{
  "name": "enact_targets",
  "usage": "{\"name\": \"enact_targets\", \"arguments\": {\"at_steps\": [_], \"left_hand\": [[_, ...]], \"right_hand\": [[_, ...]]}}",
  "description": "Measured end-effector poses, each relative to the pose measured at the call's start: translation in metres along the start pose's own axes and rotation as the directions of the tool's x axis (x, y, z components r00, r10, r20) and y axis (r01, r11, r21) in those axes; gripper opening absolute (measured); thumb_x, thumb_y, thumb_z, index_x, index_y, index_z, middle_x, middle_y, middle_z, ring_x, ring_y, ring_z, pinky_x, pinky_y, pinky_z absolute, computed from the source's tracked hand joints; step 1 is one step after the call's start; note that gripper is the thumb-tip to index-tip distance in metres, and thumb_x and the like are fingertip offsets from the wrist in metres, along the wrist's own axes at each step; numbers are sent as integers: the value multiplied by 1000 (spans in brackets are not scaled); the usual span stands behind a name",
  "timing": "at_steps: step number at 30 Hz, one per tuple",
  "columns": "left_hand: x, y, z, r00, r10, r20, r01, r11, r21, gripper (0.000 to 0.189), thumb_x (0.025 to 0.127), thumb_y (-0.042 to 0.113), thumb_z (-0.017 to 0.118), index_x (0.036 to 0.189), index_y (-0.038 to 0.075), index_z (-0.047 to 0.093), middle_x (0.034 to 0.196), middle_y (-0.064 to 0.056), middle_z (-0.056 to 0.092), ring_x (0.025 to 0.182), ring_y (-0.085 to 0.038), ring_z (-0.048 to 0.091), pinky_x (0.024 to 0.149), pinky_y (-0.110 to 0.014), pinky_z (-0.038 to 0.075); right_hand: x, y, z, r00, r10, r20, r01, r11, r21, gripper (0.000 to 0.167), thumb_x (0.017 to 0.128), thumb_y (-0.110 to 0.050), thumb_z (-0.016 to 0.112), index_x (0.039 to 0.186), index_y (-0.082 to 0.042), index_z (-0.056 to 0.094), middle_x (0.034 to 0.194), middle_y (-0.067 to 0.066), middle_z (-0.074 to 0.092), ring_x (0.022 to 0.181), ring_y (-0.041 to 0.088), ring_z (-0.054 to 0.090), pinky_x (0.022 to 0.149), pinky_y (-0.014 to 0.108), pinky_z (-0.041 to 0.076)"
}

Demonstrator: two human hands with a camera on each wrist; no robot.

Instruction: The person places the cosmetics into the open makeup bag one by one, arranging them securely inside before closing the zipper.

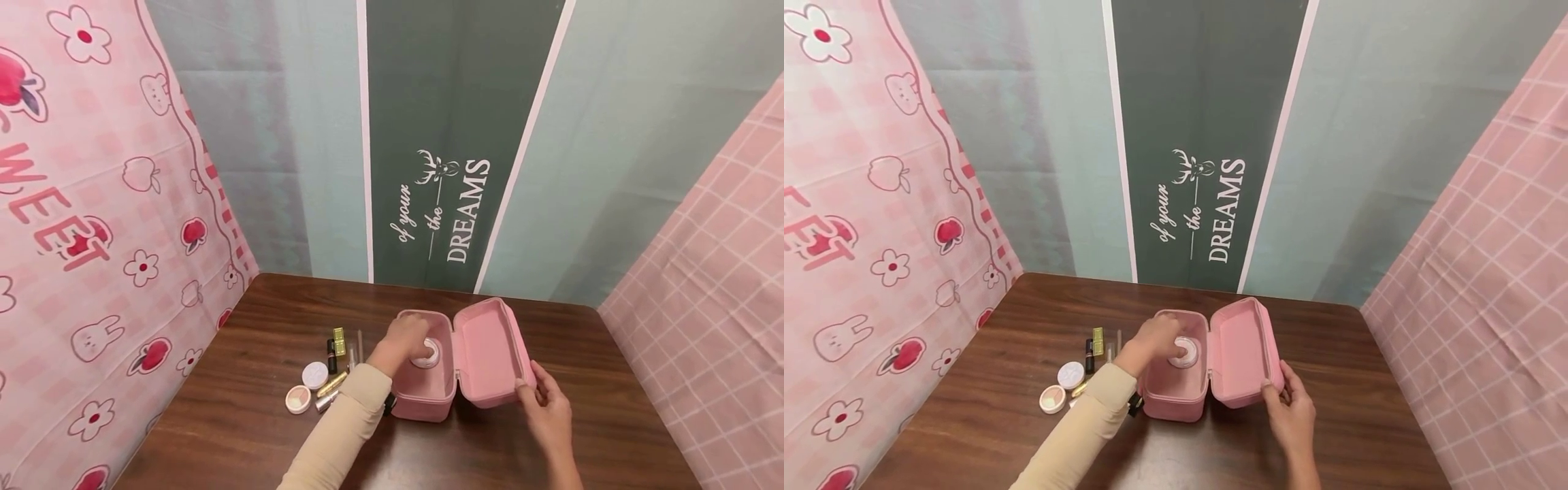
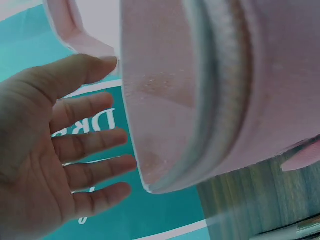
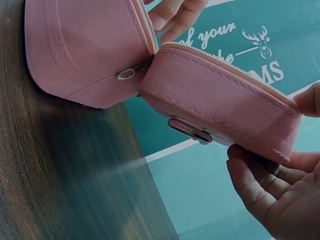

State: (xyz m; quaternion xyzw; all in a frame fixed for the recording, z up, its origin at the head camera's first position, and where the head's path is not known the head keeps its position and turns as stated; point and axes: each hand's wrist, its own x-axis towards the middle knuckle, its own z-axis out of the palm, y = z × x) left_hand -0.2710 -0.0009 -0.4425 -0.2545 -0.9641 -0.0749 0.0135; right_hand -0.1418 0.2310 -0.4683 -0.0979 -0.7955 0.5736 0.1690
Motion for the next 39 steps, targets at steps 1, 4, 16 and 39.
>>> {"name": "enact_targets", "arguments": {"at_steps": [1,4,16,39], "left_hand": [[-3,0,0,1000,2,-16,-2,1000,17,28,73,37,75,90,15,69,98,-2,65,88,-20,60,69,-40,49],[-10,0,0,998,0,-55,2,999,48,30,72,41,74,88,16,69,100,-3,65,90,-22,60,70,-43,49],[-38,-1,-10,987,-21,-157,34,996,84,36,72,43,73,95,16,68,101,-5,60,82,-24,59,65,-40,44],[-82,-18,-2,966,-95,-242,89,995,-35,43,73,39,73,108,15,68,101,-6,61,89,-27,58,73,-46,42]], "right_hand": [[0,0,0,1000,5,8,-5,1000,-9,49,90,-11,58,133,7,43,128,29,47,86,-11,51,65,12,47],[1,-1,2,1000,8,12,-7,998,-57,50,89,-11,59,134,4,44,131,26,46,98,2,55,69,9,43],[2,-2,4,993,-111,-40,98,963,-253,50,82,-12,64,129,1,52,126,25,49,106,39,54,66,0,32],[-1,-3,8,984,-163,-69,142,960,-243,48,80,-3,63,126,5,53,126,24,50,101,35,56,63,3,38]]}}
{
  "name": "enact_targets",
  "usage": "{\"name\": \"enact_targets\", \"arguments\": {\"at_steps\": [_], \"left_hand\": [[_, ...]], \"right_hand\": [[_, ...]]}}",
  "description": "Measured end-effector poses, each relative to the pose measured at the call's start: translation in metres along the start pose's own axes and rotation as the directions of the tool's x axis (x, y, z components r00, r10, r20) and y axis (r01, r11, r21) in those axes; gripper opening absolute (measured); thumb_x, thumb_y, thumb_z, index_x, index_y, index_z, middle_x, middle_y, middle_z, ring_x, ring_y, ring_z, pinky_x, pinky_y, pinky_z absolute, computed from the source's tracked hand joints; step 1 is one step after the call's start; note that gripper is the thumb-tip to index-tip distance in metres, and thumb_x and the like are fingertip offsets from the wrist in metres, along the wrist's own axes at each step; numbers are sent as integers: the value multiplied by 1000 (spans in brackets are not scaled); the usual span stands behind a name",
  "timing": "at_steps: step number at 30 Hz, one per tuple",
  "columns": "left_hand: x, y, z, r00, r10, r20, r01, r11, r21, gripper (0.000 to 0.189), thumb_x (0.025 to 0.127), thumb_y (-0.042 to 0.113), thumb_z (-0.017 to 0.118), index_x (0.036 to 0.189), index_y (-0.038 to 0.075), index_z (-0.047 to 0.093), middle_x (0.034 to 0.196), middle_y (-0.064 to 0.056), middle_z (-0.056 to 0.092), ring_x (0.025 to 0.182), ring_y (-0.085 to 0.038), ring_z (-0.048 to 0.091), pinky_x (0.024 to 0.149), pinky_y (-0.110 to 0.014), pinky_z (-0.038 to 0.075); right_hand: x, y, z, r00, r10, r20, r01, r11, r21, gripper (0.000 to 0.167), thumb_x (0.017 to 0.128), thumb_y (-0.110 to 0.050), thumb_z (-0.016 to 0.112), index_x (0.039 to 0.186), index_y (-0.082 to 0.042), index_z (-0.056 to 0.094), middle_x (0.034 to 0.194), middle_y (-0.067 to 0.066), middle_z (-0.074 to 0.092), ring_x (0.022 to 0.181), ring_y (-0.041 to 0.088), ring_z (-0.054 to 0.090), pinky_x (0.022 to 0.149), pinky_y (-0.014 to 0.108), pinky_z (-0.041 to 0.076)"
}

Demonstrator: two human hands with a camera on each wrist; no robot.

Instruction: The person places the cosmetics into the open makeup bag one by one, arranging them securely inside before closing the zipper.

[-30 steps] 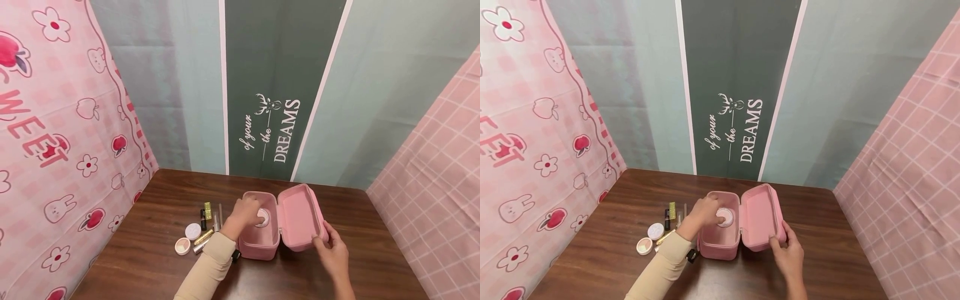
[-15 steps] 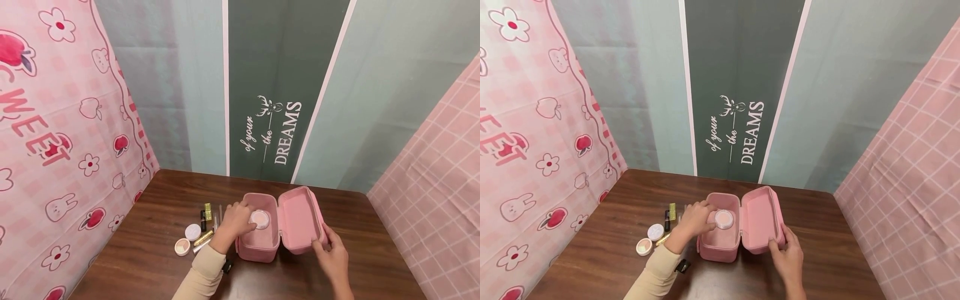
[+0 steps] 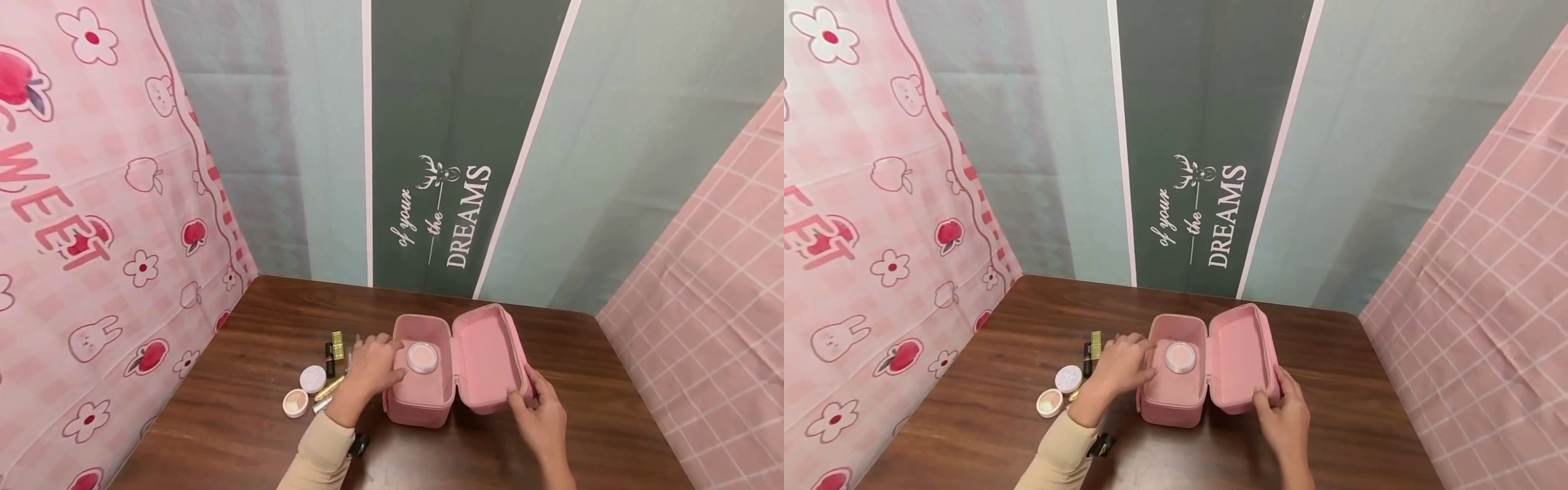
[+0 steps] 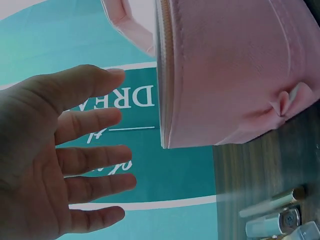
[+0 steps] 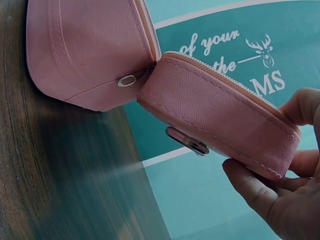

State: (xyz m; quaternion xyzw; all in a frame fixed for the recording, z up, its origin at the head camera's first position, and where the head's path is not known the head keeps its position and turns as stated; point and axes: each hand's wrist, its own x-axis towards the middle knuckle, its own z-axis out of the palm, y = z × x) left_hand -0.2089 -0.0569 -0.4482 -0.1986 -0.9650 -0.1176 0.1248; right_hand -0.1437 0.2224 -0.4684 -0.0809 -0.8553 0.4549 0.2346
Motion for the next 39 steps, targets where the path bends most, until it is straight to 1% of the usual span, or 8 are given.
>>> {"name": "enact_targets", "arguments": {"at_steps": [7,10,13,16,18,24,33,39], "left_hand": [[-12,-8,4,1000,-18,15,18,1000,-3,41,74,38,72,107,15,68,103,-8,62,90,-28,58,70,-45,43],[-16,-12,6,1000,-15,9,15,1000,-19,40,75,37,71,107,14,68,104,-9,62,92,-29,59,72,-47,44],[-23,-18,7,1000,-16,-2,16,999,-40,40,75,37,71,107,13,68,103,-10,61,92,-31,59,73,-49,44],[-30,-23,7,1000,-28,-5,28,998,-57,41,74,37,73,106,12,67,103,-11,61,92,-33,58,72,-50,44],[-34,-26,7,999,-35,-9,34,997,-68,41,73,35,74,106,12,67,103,-12,61,92,-34,58,71,-51,44],[-42,-33,11,998,-50,-34,47,995,-85,44,72,35,76,107,11,66,103,-14,61,95,-31,58,70,-53,43],[-53,-42,24,989,-45,-142,28,992,-121,49,69,31,77,111,9,64,108,-18,59,99,-33,56,74,-51,42],[-61,-49,32,983,-53,-173,27,988,-152,50,70,31,75,114,9,63,110,-17,58,100,-33,56,72,-50,43]], "right_hand": [[-1,2,-1,1000,-2,-3,2,1000,-19,48,80,-3,63,126,4,53,125,23,51,97,32,57,61,5,40],[-2,4,-2,1000,-4,-11,4,1000,-30,48,79,-4,64,126,2,55,124,22,52,91,20,58,61,5,41],[-4,5,-1,999,-39,-24,38,999,-38,47,78,-3,66,123,2,57,122,22,54,82,8,56,59,7,41],[-5,6,1,997,-72,-34,70,997,-35,46,77,-2,66,121,3,58,120,22,56,78,4,54,59,9,40],[-5,8,1,996,-80,-42,79,996,-30,45,76,-1,65,120,3,59,120,21,56,80,3,53,59,8,40],[-4,10,1,996,-84,-44,85,996,25,44,77,3,64,120,6,58,125,20,54,86,-14,47,64,7,40],[-2,12,2,996,-75,-49,76,997,26,43,78,3,64,120,5,59,126,18,54,90,-10,49,65,6,41],[1,14,2,992,-110,-64,112,993,36,43,77,3,64,120,5,59,125,19,54,84,-11,50,63,8,42]]}}
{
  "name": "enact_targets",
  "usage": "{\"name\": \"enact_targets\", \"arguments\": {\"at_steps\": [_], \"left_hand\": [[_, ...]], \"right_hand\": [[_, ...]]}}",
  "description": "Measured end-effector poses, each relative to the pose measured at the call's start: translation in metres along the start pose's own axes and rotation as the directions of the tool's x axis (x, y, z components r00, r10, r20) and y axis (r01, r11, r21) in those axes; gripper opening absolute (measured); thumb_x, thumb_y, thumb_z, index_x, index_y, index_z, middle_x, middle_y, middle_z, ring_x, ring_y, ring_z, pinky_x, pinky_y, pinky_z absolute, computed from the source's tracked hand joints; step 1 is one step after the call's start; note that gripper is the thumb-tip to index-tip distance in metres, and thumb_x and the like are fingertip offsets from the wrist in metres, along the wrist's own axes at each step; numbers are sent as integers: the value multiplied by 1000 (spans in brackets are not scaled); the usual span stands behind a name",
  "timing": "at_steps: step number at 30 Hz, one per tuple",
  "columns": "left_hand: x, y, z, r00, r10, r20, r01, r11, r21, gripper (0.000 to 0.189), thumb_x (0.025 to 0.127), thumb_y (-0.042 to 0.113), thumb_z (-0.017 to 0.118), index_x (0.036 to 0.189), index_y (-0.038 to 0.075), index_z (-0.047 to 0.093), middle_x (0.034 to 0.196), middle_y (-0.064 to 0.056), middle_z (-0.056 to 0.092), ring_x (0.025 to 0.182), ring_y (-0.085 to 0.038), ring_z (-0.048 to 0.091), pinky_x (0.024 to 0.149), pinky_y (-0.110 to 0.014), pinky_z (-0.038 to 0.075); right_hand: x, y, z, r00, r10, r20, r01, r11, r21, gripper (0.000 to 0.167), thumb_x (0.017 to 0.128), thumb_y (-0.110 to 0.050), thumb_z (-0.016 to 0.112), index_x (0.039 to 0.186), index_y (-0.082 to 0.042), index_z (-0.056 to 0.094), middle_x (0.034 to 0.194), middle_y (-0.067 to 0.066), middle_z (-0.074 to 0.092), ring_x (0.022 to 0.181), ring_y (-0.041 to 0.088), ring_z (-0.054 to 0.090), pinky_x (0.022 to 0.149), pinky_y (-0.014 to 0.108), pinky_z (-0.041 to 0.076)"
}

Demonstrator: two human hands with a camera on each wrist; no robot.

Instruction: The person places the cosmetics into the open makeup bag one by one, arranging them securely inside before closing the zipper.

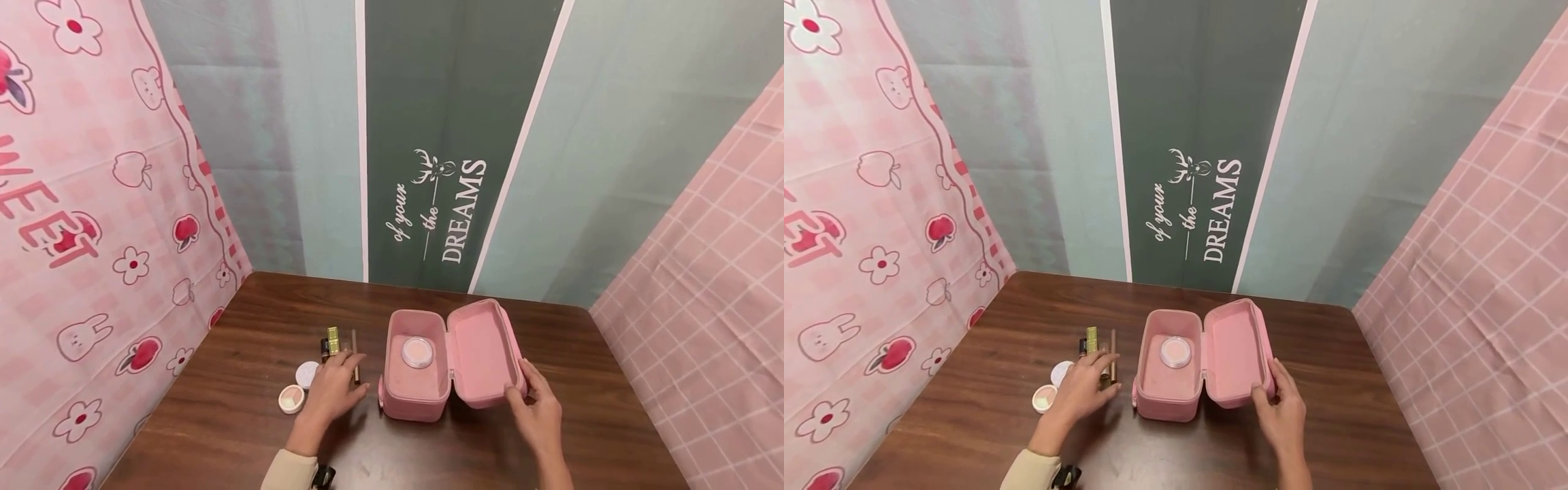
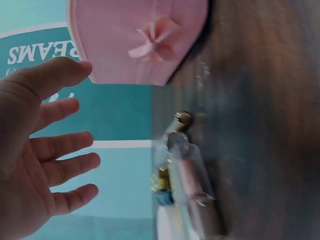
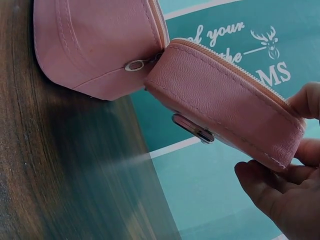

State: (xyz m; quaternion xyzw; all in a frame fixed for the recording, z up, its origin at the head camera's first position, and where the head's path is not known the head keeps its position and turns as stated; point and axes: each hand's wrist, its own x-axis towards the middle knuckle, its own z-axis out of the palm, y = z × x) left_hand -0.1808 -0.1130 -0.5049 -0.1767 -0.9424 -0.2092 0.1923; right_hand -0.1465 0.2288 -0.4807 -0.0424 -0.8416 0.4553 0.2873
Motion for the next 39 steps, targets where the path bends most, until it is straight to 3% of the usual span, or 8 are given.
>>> {"name": "enact_targets", "arguments": {"at_steps": [4,11,20,28,35,39], "left_hand": [[-9,-8,5,999,1,-35,-2,1000,-22,52,70,29,76,115,8,62,111,-18,58,98,-33,58,71,-49,44],[-23,-25,14,988,12,-151,-25,996,-81,50,65,24,79,110,7,65,108,-16,60,94,-32,59,67,-48,45],[-30,-49,18,978,-96,-183,53,973,-226,51,62,16,81,110,7,65,112,-18,60,103,-36,56,80,-51,44],[-36,-66,15,965,-204,-164,146,939,-310,59,58,8,83,114,6,64,116,-14,59,102,-34,57,79,-49,46],[-40,-83,14,960,-261,-104,205,904,-375,65,57,3,82,118,1,59,117,-20,56,101,-38,55,80,-52,43],[-42,-91,13,944,-325,-51,279,873,-400,68,60,4,83,122,0,56,120,-22,54,103,-38,54,83,-52,42]], "right_hand": [[0,1,1,1000,-19,-11,19,1000,5,43,76,4,64,119,6,59,124,20,55,81,-11,50,63,9,42],[0,1,1,1000,-14,-16,14,1000,-3,43,76,4,64,119,6,59,124,18,55,81,-12,50,64,7,40],[0,0,1,1000,3,-12,-3,1000,1,43,77,4,63,119,6,59,124,19,55,81,-7,51,65,7,40],[0,-1,0,1000,12,-8,-12,1000,2,43,77,4,62,120,5,59,125,18,55,82,-9,50,66,8,41],[-1,-2,-1,1000,20,-7,-20,1000,8,43,77,4,63,120,4,59,125,19,55,80,-2,53,64,9,42],[-2,-2,0,999,32,-2,-32,999,13,44,77,4,63,121,4,58,125,19,54,79,-1,53,64,10,42]]}}
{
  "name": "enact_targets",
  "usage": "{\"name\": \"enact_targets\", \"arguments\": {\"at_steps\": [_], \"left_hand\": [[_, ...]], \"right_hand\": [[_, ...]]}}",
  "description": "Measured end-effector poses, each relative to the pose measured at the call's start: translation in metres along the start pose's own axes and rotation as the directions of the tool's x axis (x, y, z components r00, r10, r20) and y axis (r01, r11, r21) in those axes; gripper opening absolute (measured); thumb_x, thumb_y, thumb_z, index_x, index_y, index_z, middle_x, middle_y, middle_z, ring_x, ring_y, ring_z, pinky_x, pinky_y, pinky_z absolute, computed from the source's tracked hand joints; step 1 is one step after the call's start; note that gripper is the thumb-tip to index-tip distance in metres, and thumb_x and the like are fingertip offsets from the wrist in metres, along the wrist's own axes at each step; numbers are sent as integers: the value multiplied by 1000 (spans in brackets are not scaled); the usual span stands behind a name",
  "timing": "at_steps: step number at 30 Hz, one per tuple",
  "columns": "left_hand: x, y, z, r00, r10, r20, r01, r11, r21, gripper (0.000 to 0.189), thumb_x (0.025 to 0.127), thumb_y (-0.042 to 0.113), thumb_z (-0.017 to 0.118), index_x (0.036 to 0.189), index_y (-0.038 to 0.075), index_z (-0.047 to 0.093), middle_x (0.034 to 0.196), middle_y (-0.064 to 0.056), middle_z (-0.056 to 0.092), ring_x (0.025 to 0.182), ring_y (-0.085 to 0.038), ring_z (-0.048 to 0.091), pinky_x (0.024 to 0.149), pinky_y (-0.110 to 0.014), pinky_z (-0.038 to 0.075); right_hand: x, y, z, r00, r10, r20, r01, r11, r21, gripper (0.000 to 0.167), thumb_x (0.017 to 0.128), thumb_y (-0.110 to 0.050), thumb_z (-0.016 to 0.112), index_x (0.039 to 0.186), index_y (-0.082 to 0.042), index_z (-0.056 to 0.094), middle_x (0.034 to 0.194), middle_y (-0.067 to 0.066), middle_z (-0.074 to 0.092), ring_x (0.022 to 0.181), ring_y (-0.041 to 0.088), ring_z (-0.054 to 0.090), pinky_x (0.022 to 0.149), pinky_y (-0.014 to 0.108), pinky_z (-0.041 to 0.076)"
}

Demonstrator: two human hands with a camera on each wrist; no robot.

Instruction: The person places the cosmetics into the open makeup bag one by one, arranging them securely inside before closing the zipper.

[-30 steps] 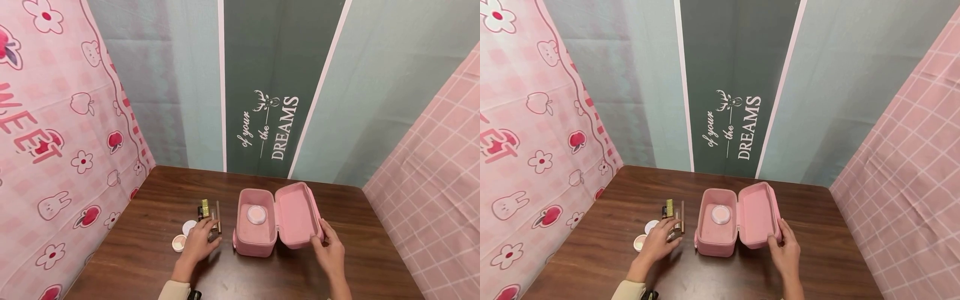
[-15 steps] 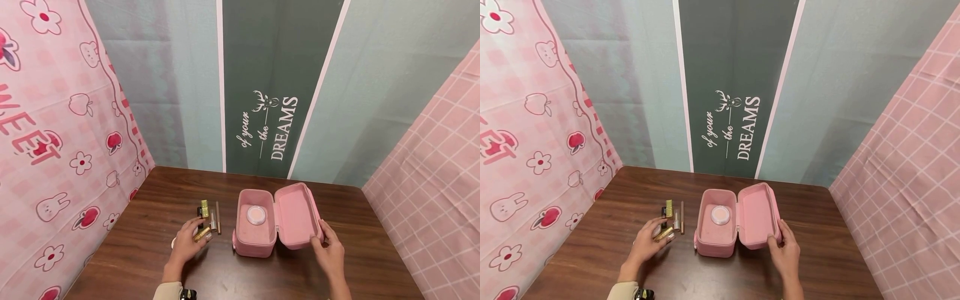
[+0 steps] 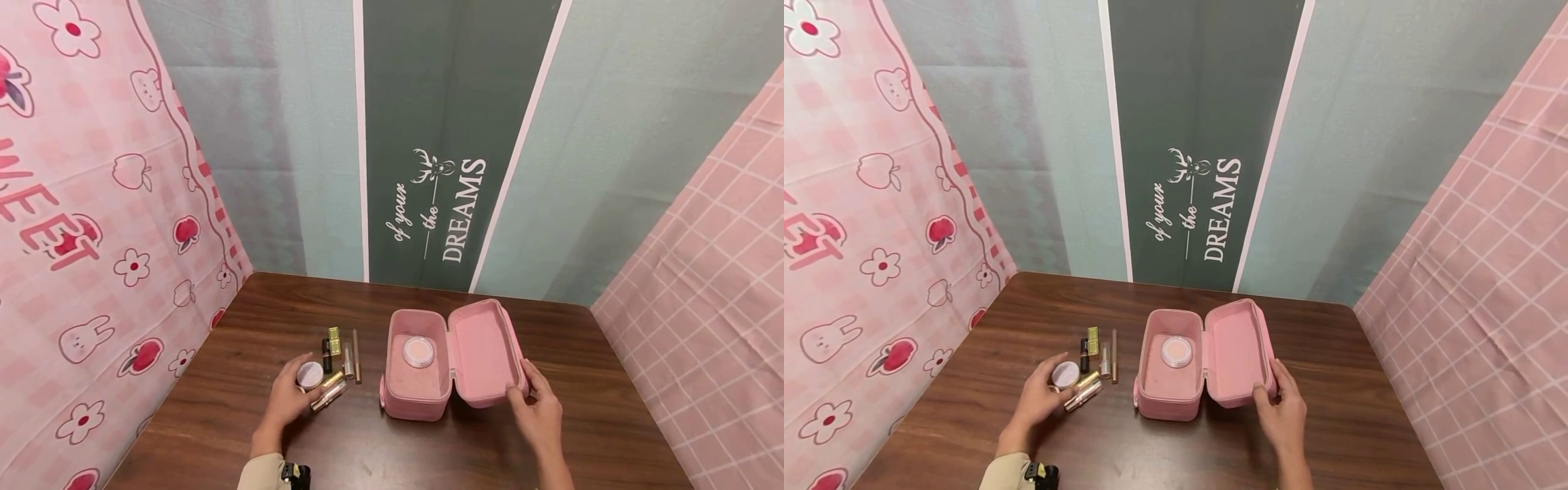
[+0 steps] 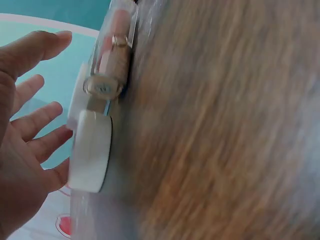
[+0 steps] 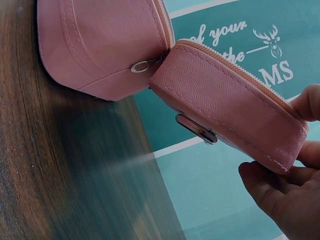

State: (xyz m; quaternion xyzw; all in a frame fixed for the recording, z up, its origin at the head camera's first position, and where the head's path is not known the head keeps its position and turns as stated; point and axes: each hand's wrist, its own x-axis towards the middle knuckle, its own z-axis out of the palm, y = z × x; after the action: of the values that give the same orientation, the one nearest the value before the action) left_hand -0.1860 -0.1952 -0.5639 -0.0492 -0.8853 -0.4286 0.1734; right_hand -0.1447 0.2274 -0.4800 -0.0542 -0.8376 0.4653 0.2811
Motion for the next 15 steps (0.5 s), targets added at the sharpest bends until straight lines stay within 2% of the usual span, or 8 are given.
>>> {"name": "enact_targets", "arguments": {"at_steps": [3,7,15], "left_hand": [[0,-3,-2,999,-42,14,43,999,-16,70,60,4,84,124,0,55,121,-22,53,105,-38,53,85,-51,41],[0,-7,-3,998,-56,19,56,998,-19,70,61,3,81,125,-1,54,120,-23,54,105,-38,53,85,-51,41],[5,-13,-2,994,-99,51,98,995,34,69,60,9,82,122,-5,56,117,-26,54,104,-42,52,86,-52,39]], "right_hand": [[-1,0,0,1000,9,8,-9,1000,0,44,78,4,62,122,4,58,126,20,54,80,1,54,64,9,41],[-1,1,0,1000,14,10,-13,1000,-4,44,78,4,62,122,4,58,126,19,53,81,2,54,64,8,41],[1,4,1,1000,-6,-11,6,1000,-13,44,77,3,63,121,4,59,125,19,55,80,3,56,64,10,42]]}}
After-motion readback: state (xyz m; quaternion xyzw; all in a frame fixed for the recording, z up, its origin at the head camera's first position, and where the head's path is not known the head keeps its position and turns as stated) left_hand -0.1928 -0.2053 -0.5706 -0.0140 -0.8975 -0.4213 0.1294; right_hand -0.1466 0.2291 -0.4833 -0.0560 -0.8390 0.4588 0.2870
